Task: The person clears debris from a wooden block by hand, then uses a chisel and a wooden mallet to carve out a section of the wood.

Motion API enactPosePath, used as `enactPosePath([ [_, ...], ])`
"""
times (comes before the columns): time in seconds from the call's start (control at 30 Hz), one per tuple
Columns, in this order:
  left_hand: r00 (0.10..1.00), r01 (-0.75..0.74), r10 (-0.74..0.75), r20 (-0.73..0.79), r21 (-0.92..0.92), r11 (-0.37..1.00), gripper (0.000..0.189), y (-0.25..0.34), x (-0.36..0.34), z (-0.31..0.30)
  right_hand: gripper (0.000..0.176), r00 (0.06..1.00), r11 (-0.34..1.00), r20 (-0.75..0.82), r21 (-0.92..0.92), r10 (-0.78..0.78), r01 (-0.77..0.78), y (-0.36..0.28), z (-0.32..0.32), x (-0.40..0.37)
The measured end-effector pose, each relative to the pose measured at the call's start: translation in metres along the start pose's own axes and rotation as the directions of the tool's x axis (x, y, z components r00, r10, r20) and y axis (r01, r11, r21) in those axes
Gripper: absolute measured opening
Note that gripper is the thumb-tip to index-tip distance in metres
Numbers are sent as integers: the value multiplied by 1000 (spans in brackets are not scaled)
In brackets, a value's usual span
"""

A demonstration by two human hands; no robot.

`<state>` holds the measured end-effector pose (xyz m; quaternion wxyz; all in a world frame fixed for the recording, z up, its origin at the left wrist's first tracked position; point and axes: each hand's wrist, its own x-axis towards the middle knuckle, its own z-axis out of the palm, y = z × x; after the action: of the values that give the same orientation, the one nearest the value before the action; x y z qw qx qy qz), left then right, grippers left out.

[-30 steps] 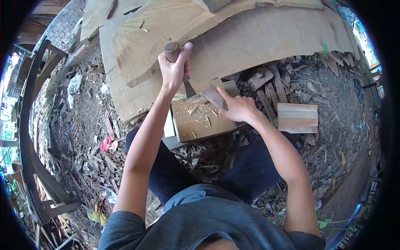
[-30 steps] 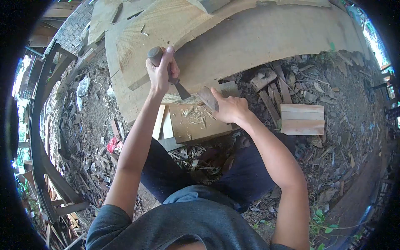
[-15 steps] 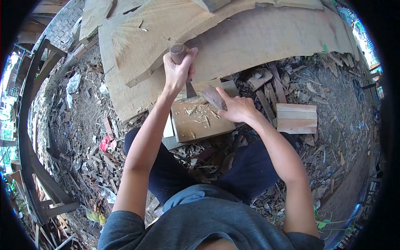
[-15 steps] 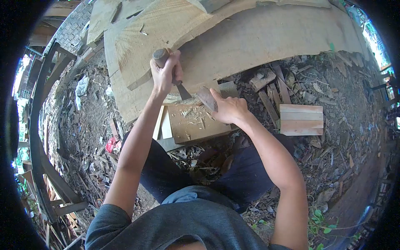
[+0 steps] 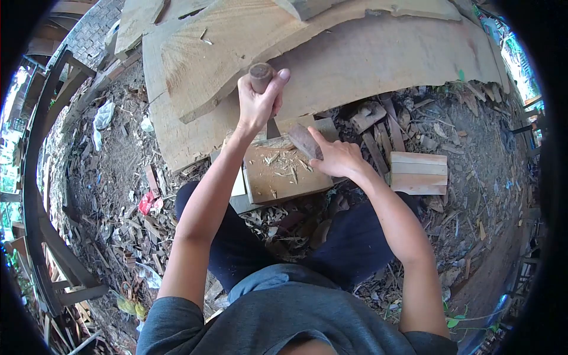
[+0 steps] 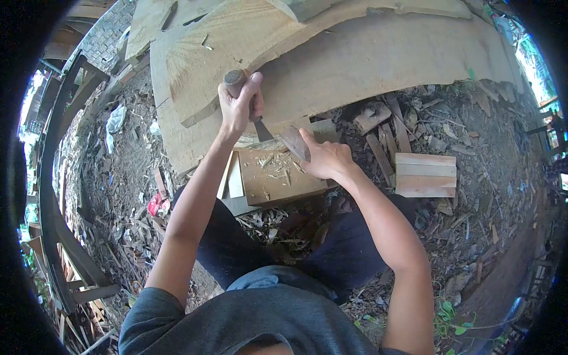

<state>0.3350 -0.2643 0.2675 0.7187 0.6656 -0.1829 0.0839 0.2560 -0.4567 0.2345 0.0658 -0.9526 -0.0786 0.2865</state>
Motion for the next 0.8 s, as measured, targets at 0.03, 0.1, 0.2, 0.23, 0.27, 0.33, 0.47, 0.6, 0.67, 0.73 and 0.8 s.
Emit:
enactPosePath([
  [0.03, 1000, 2, -2, -5, -4, 1000, 33, 0, 0, 1, 86, 1000, 1000, -12, -3, -3, 3, 1, 2, 1],
  [0.1, 1000, 9, -9, -11, -7, 1000, 32, 1, -2, 2, 85, 1000, 1000, -19, -4, -9, 9, 1, 3, 1],
  [0.2, 1000, 21, -21, -19, -22, 1000, 33, 1, 0, 4, 86, 1000, 1000, 0, 6, 2, -2, -1, -1, 0],
  [0.23, 999, 16, -18, -37, -37, 999, 34, 0, 1, 5, 86, 1000, 1000, 3, 1, 4, -4, -1, -1, 0],
  [0.27, 998, 11, -14, -55, -52, 999, 36, -1, 1, 6, 86, 1000, 1000, 5, -3, 7, -7, -1, -1, 0],
  [0.33, 998, 26, -29, -54, -49, 998, 36, 0, 2, 7, 86, 1000, 1000, 2, 1, 4, -4, 0, -1, 0],
  [0.47, 998, 43, -44, -40, -17, 999, 38, 3, 0, 10, 86, 1000, 1000, -8, -7, -4, 4, -1, -1, -1],
  [0.6, 998, 40, -38, -51, 46, 998, 39, 5, -2, 13, 86, 1000, 1000, -7, -15, -5, 5, 0, 0, 0],
  [0.67, 999, 33, -32, -38, 42, 999, 34, 4, -1, 13, 86, 1000, 1000, 3, -2, 2, -2, -1, 0, 0],
  [0.73, 999, 31, -30, -33, 41, 999, 34, 2, 0, 13, 86, 1000, 1000, -1, -5, 0, 0, -1, 0, 0],
  [0.8, 999, 27, -26, -28, 39, 999, 34, 0, 1, 14, 85, 1000, 1000, -6, -9, -1, 1, 1, 1, 1],
])
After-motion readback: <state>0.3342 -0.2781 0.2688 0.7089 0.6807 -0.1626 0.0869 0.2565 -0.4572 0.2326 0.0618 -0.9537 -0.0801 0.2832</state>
